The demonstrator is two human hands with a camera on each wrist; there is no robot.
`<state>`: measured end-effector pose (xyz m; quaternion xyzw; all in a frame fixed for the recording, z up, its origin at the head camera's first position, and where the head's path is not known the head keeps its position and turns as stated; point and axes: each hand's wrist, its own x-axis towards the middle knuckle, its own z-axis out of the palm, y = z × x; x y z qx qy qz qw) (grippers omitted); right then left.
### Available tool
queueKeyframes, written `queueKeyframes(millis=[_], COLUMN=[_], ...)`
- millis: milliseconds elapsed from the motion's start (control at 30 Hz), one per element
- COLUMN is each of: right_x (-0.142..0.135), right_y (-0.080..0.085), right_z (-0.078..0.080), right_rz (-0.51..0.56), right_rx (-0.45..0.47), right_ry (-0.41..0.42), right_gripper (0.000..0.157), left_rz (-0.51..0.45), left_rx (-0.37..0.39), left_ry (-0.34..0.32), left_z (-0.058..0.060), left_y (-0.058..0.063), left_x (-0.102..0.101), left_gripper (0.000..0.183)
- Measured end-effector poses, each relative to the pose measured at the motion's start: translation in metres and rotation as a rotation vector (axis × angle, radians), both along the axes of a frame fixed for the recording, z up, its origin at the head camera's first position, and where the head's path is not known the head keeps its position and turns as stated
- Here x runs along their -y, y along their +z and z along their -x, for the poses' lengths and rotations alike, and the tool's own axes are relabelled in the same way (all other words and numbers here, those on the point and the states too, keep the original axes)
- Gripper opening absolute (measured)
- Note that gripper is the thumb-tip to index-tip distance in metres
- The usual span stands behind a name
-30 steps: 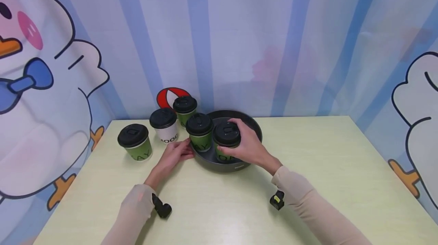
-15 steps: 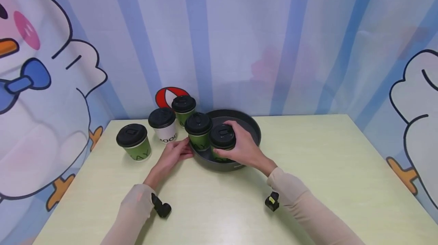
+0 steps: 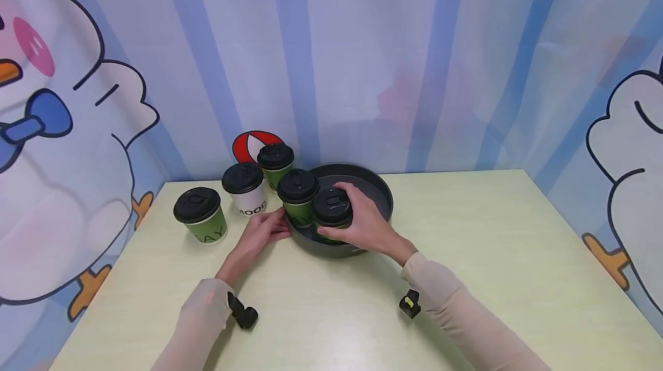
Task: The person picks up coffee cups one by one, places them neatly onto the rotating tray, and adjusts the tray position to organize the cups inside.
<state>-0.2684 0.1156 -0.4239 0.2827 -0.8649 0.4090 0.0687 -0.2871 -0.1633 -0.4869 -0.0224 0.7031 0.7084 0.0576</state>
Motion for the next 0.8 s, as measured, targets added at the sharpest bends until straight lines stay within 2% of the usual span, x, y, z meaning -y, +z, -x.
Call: queueKeyframes(millis=[100,167,233,300,367,467,533,633,700,800], right_x=[-0.008,-0.016,-0.025,-0.035,-0.047,-0.064,-0.074,-0.083,-0.086,-0.089], right_y=[0.0,0.0,0.0,-0.001,-0.002,-0.006,-0.012,-0.02,-0.025,-0.029], right_z=[0.0,0.003,0.009,0.016,0.022,0.03,0.033,0.035,0.036,0.034], right_rz=[0.054,0.129,0.212,0.258,0.262,0.247,0.272,0.383,0.446,0.492], right_rx=[0.005,-0.01,-0.026,-0.014,0.05,0.264,0.432,0.652,0.738,0.788], right_ry=[0.009,-0.014,-0.073,-0.169,-0.274,-0.354,-0.332,-0.226,-0.16,-0.111], right_gripper=[0.096,0.087,0.073,0.061,0.055,0.061,0.064,0.062,0.058,0.053], left_rz=[0.001,0.002,0.002,0.003,-0.001,-0.006,-0.007,-0.005,-0.001,0.0], left_rx=[0.004,0.008,0.01,0.012,0.013,0.013,0.013,0.014,0.017,0.022], left_ry=[-0.003,-0.003,-0.001,0.0,0.002,0.002,0.001,-0.001,0.0,0.002], left_z=[0.0,0.0,0.0,0.0,0.0,0.0,0.0,0.0,0.0,0.001], left_y=[0.0,0.0,0.0,0.0,0.001,0.001,0.002,0.002,0.002,0.002], left_x=[0.001,0.001,0.001,0.001,0.001,0.002,0.002,0.002,0.002,0.001], left_gripper=[0.044,0.044,0.044,0.045,0.045,0.045,0.045,0.045,0.044,0.043])
